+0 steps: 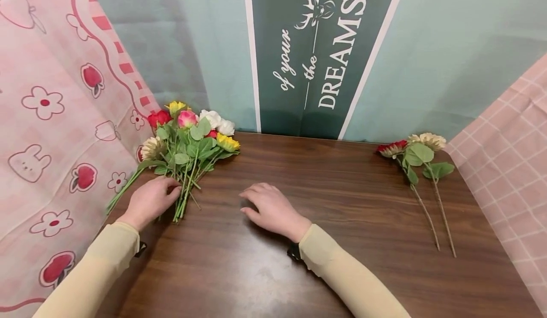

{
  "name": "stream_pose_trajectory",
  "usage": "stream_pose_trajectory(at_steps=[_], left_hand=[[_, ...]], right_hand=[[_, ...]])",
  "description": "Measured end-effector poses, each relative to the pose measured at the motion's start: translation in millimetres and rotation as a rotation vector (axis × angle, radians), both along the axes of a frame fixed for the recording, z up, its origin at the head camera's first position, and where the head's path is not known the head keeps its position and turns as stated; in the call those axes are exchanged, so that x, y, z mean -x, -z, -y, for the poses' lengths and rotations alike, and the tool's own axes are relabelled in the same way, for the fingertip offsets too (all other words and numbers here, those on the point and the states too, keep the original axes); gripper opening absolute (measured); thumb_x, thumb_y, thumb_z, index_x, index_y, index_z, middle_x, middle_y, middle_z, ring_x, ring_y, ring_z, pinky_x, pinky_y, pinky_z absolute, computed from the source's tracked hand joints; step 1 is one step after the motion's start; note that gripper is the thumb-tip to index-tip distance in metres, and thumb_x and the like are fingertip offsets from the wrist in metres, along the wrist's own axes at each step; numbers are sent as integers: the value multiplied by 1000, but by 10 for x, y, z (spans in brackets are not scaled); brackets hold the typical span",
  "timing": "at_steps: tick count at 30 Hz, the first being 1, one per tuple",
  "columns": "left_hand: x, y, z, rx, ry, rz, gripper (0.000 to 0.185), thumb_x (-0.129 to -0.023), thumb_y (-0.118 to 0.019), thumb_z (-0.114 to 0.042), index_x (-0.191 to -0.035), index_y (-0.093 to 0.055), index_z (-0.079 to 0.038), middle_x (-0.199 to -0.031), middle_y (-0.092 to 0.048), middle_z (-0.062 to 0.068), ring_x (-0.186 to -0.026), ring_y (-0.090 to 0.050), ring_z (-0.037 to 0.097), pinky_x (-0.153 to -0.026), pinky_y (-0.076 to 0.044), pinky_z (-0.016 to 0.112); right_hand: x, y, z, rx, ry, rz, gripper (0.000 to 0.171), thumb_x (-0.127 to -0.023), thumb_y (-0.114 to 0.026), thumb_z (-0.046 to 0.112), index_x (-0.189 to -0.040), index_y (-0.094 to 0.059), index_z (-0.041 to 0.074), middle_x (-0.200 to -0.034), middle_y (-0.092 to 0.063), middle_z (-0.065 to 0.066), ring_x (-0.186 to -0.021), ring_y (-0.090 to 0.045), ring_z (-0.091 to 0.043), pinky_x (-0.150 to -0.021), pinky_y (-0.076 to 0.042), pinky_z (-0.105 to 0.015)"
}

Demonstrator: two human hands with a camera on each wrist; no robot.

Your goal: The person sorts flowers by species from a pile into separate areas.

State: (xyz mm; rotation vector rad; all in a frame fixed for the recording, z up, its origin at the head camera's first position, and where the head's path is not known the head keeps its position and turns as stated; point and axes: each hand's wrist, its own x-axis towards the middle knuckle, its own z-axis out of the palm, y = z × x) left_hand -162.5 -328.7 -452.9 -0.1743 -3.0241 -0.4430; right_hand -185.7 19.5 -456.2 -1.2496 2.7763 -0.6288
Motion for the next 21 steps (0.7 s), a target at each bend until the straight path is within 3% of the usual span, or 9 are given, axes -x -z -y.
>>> stream_pose_trajectory(at_steps=[5,9,15,18,21], left_hand=[[48,14,-114,-57,-43,-32,22,-99,-66,-32,-107,-72,-12,-94,-67,7,-75,-63,24,-62,-50,46],[142,13,-202,-25,-34,-33,22,-97,-68,-31,-105,-75,-13,-95,-67,7,-78,-65,25,-64,-52,49],[257,-47,-280,-24,-74,91,19,-94,-64,-29,-91,-75,-14,-84,-71,4,-66,-61,20,-52,-48,42],[265,-98,-283,-85,-81,137,18,-94,-62,-25,-91,-74,-12,-79,-68,2,-63,-56,18,-55,-46,38],[256,-145,-288,-184,-87,170,21,-97,-60,-23,-97,-73,-7,-77,-67,1,-62,-60,15,-60,-49,36]], right_hand=[[22,36,-30,19,25,-7,37,-102,-63,37,-133,-67,15,-130,-66,0,-128,-55,-23,-112,-40,-44],[36,49,-42,31,30,1,37,-103,-62,36,-132,-67,14,-130,-66,-1,-128,-55,-24,-112,-40,-45],[28,61,-45,30,28,19,37,-103,-62,36,-132,-67,14,-129,-66,-1,-127,-55,-23,-110,-43,-45],[28,52,-52,35,32,20,36,-103,-62,35,-131,-68,14,-128,-67,-1,-127,-55,-23,-110,-43,-44],[34,33,-73,41,41,18,35,-103,-62,35,-130,-69,14,-127,-67,-1,-126,-56,-23,-109,-43,-44]])
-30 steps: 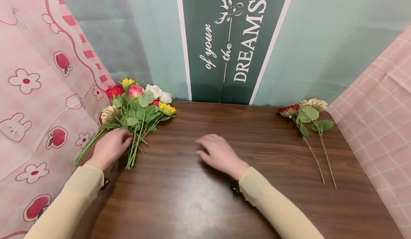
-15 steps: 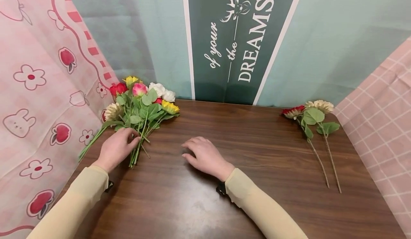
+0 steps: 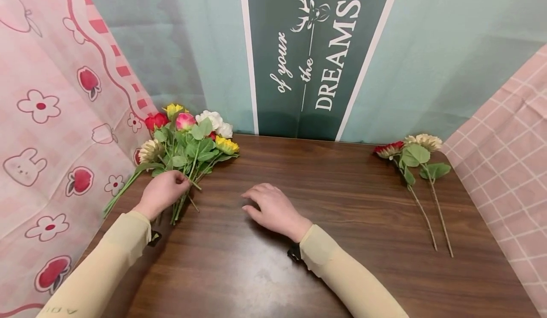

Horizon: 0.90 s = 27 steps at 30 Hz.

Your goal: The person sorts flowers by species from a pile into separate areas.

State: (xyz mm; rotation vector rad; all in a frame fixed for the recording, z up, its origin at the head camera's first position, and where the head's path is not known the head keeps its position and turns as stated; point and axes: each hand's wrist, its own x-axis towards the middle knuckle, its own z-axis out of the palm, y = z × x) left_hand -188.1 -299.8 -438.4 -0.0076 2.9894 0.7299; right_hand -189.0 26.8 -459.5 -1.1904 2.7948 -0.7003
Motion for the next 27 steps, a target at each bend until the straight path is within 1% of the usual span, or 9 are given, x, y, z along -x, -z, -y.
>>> stream_pose_trajectory(at_steps=[4,6,8,12,16,18,22,25,27], left_hand=[[-51,-69,-73,-145,-16,23,25,-102,-59,-24,-105,-70,-1,-78,-68,5,-60,-66,15,-60,-55,34],[-80,-97,-175,-195,-6,13,25,-103,-60,-23,-107,-70,0,-81,-69,8,-61,-67,17,-60,-57,34],[-105,-107,-329,-227,22,-18,25,-103,-62,-24,-109,-70,-1,-84,-70,8,-62,-67,17,-59,-56,34],[-130,-92,-781,-301,68,-66,22,-102,-66,-27,-110,-69,-7,-87,-70,7,-65,-65,17,-60,-55,36],[-36,-15,-1428,-442,111,-76,20,-100,-68,-30,-106,-70,-11,-88,-70,3,-65,-66,15,-63,-57,34],[17,12,-1741,-512,151,-75,20,-100,-69,-31,-104,-70,-11,-85,-68,1,-65,-66,15,-62,-57,33],[97,12,-2250,-614,240,-65,19,-100,-69,-31,-102,-70,-13,-82,-68,-1,-66,-68,18,-63,-58,34],[130,6,-2499,-656,284,-61,17,-100,-69,-31,-99,-70,-14,-80,-68,-2,-66,-68,19,-63,-57,33],[139,0,-2612,-675,309,-56,16,-100,-70,-31,-98,-69,-15,-80,-68,-3,-67,-68,18,-64,-57,32]], right_hand=[[22,-39,-31,26,21,6,34,-103,-62,35,-129,-70,13,-126,-68,0,-125,-57,-22,-108,-44,-41],[47,-58,-62,58,45,17,33,-103,-62,34,-128,-71,13,-126,-69,0,-124,-58,-21,-107,-46,-39],[81,-84,-110,109,83,24,31,-104,-62,32,-126,-72,13,-125,-70,1,-123,-59,-21,-106,-47,-39],[179,-185,-266,285,200,73,25,-102,-64,28,-119,-76,14,-118,-72,3,-116,-64,-18,-99,-51,-38],[308,-344,-585,506,324,180,21,-101,-67,27,-114,-78,15,-110,-75,4,-102,-68,-14,-88,-54,-37],[360,-423,-752,597,367,242,22,-100,-69,28,-112,-78,12,-105,-76,2,-97,-68,-15,-84,-55,-37],[402,-548,-1059,690,452,345,27,-97,-72,32,-108,-77,8,-98,-76,-5,-94,-69,-28,-79,-55,-37],[401,-599,-1219,735,504,412,31,-95,-75,31,-110,-76,4,-97,-75,-11,-94,-69,-36,-78,-57,-37],[398,-628,-1293,763,532,447,31,-94,-76,25,-112,-73,1,-98,-75,-15,-92,-70,-33,-77,-58,-38]])
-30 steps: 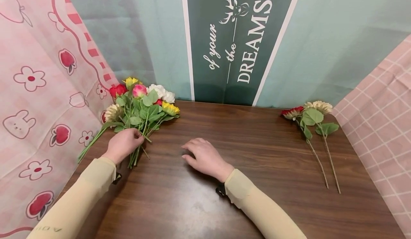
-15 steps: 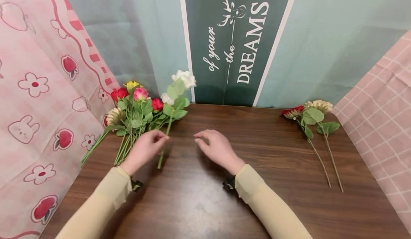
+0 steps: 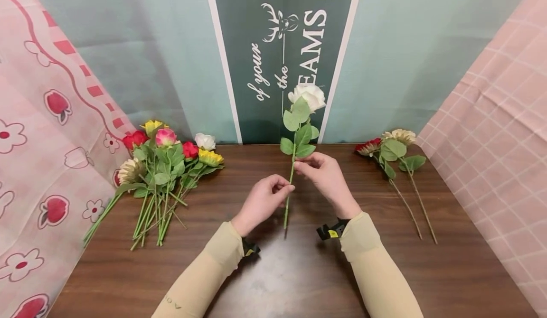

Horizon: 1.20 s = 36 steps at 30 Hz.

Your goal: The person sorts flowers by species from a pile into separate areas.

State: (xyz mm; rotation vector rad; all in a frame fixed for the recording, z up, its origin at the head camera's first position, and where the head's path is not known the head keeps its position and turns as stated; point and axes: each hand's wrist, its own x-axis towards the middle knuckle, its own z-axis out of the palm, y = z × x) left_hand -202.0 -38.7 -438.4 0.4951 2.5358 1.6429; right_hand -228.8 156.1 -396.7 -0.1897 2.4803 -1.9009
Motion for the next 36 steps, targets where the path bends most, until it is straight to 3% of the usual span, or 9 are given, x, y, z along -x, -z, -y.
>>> stream_pose_trajectory(at_steps=[5,8,13,18,26,29,33,36], left_hand=[[-18,-2,-59,-19,24,10,15,-99,-70,-28,-98,-68,-13,-80,-68,-3,-69,-71,22,-63,-58,30],[-7,-10,-59,-25,33,22,15,-99,-71,-27,-98,-68,-12,-81,-68,-2,-68,-71,21,-64,-59,31],[10,-10,-58,-101,88,115,16,-98,-71,-19,-106,-69,-6,-90,-72,5,-71,-71,17,-69,-62,38],[9,-7,-48,-189,155,202,17,-99,-68,-9,-113,-69,2,-98,-73,11,-81,-72,18,-72,-62,35],[3,-21,-31,-188,156,198,17,-99,-68,-9,-112,-68,2,-96,-73,15,-78,-71,18,-70,-62,34],[2,-34,-21,-98,142,131,23,-99,-69,-15,-116,-68,1,-98,-74,14,-79,-71,17,-72,-61,33],[1,-57,17,203,113,-120,37,-101,-66,-32,-130,-67,-9,-110,-72,2,-92,-69,14,-81,-57,32],[1,-89,57,389,112,-315,48,-102,-63,-41,-141,-60,-15,-124,-65,0,-110,-64,15,-94,-53,34]], right_hand=[[-7,3,0,47,-6,28,32,-91,-78,17,-114,-67,-3,-92,-74,-14,-84,-72,-29,-69,-58,-31],[-28,-2,17,67,-6,35,32,-90,-79,15,-113,-66,-3,-90,-73,-11,-87,-71,-37,-67,-57,-29],[-38,-4,34,76,15,44,27,-91,-77,12,-111,-66,-1,-89,-73,-10,-84,-70,-34,-70,-59,-34],[-42,-2,49,101,48,41,25,-91,-76,11,-111,-66,-1,-88,-72,-10,-81,-70,-32,-73,-60,-41],[-42,20,92,115,47,31,27,-92,-76,12,-113,-66,-2,-94,-73,-17,-75,-69,-20,-74,-62,-40],[-21,39,82,101,48,23,29,-93,-77,13,-113,-65,-3,-95,-73,-19,-76,-70,-25,-73,-62,-38],[9,108,-42,42,47,34,29,-93,-76,14,-113,-63,-4,-96,-73,-19,-79,-72,-35,-74,-62,-44],[44,218,-237,-77,18,52,27,-93,-74,13,-111,-63,-5,-94,-73,-19,-76,-73,-37,-73,-61,-50]])
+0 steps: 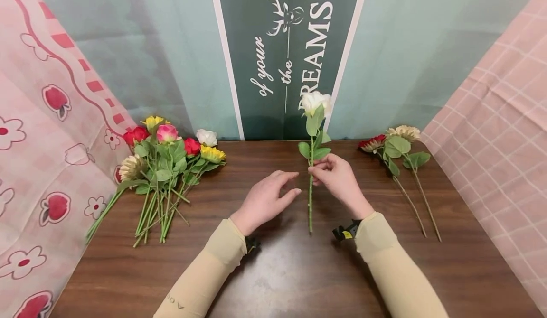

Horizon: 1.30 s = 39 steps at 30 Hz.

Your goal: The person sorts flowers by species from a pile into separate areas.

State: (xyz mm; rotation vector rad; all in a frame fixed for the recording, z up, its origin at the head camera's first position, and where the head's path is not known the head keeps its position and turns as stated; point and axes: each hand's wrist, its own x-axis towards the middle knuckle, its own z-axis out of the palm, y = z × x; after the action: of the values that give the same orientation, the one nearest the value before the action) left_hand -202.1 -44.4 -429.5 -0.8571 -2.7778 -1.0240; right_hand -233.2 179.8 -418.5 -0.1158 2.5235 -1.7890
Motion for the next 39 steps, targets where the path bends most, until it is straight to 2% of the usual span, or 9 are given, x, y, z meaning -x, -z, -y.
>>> stream_pose_trajectory(at_steps=[3,6,12,21,25,28,34,36,39], left_hand=[[-2,-39,27,77,39,-111,53,-102,-61,-44,-148,-55,-17,-137,-59,2,-125,-57,18,-104,-48,37],[-4,-51,37,123,83,-146,55,-102,-60,-44,-150,-53,-17,-143,-55,2,-132,-51,19,-109,-44,37],[-25,-28,26,178,146,-120,54,-104,-59,-43,-150,-52,-16,-146,-53,3,-134,-50,21,-112,-41,38],[-54,-16,32,183,152,-100,53,-104,-58,-42,-150,-52,-17,-146,-53,2,-133,-51,22,-110,-43,39],[-48,-19,14,183,160,-88,52,-104,-58,-43,-149,-53,-18,-146,-52,1,-132,-51,21,-109,-44,40],[-40,-16,-1,185,164,-81,51,-104,-58,-42,-149,-54,-19,-145,-53,0,-132,-52,20,-109,-44,39],[-29,26,75,187,127,-55,47,-104,-58,-41,-145,-58,-19,-142,-56,0,-130,-54,20,-107,-46,40],[-21,52,175,203,88,-45,45,-103,-59,-40,-143,-60,-18,-140,-58,0,-128,-56,20,-106,-47,41],[12,103,415,245,-5,-52,40,-103,-61,-37,-138,-65,-18,-135,-63,2,-126,-59,22,-105,-48,43]], right_hand=[[52,117,-225,-146,-43,43,25,-94,-71,10,-109,-62,-7,-92,-72,-19,-72,-73,-33,-71,-61,-50],[102,235,-405,-242,-73,120,22,-95,-69,7,-109,-60,-8,-89,-71,-19,-69,-72,-27,-68,-62,-45],[151,423,-515,-327,-92,229,23,-94,-68,6,-109,-60,-9,-86,-69,-17,-63,-71,-20,-61,-61,-36],[178,485,-380,-352,-100,212,22,-93,-71,8,-106,-60,-7,-81,-67,-15,-59,-70,-19,-56,-60,-35],[155,467,-399,-384,-82,204,22,-94,-71,10,-105,-60,-5,-79,-67,-14,-59,-69,-19,-55,-60,-35],[116,458,-446,-370,-75,206,26,-95,-71,14,-108,-59,-5,-82,-68,-14,-61,-70,-19,-57,-61,-35],[-11,374,-551,-379,-50,162,31,-98,-69,23,-111,-60,-3,-88,-68,-15,-67,-70,-21,-61,-61,-36],[-40,336,-580,-420,-40,117,31,-99,-68,26,-111,-61,-2,-89,-67,-14,-68,-70,-21,-62,-61,-36],[-86,283,-587,-516,-21,11,28,-100,-66,28,-111,-63,3,-91,-67,-11,-72,-67,-19,-66,-57,-36]])
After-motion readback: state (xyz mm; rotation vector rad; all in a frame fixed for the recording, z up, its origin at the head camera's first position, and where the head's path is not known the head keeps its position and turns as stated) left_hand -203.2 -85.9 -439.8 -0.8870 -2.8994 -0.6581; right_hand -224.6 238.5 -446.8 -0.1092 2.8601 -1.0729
